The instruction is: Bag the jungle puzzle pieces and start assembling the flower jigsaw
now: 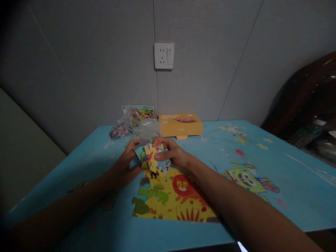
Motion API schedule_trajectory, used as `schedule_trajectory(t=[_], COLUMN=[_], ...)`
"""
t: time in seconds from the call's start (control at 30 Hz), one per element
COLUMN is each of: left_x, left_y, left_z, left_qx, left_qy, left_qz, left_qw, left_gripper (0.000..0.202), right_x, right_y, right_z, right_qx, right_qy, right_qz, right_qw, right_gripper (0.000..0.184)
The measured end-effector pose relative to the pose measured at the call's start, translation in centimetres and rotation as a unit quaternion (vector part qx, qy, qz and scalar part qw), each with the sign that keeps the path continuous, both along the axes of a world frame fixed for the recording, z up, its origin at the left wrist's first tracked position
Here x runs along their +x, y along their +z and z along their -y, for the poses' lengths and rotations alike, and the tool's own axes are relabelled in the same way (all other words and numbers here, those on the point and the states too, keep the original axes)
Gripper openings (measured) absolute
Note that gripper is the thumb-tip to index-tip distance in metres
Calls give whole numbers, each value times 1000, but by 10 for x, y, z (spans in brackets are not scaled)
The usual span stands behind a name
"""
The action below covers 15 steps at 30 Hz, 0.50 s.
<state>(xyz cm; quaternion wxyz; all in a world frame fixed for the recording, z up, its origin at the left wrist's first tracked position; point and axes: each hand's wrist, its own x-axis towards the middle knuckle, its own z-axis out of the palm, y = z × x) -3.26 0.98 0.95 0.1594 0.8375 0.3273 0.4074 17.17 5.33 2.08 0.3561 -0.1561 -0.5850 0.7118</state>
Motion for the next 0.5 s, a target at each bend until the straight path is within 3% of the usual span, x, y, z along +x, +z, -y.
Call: schedule_trajectory(t=[0.1,0.17,0.27,0.33,0.4,0.43,0.5], left_x=[-2,-5,-6,-5,-1,1,7], left_y=[4,6,8,8,8,9,11], left_z=[1,1,4,6,10,12,17], left_qx=[6,13,17,15,13,14,21], left_qy=[21,16,-9,-30,-56,-72,-114], left_qz=[21,46,60,51,33,25,14], left_qw=[1000,999,998,998,998,997,993], left_gripper=[34,46,58,64,70,72,74], right_x=[3,6,9,8,4,1,-7], right_y=[2,3,3,1,-2,-3,-6], right_z=[-6,-13,-20,-21,-18,-15,-9], right_qx=[14,36,112,208,315,362,420], right_qy=[-59,-159,-349,-419,-409,-379,-309], right_qz=[16,66,174,247,305,320,313], right_qw=[998,984,914,849,800,790,794], right_gripper=[37,37,33,29,23,20,20])
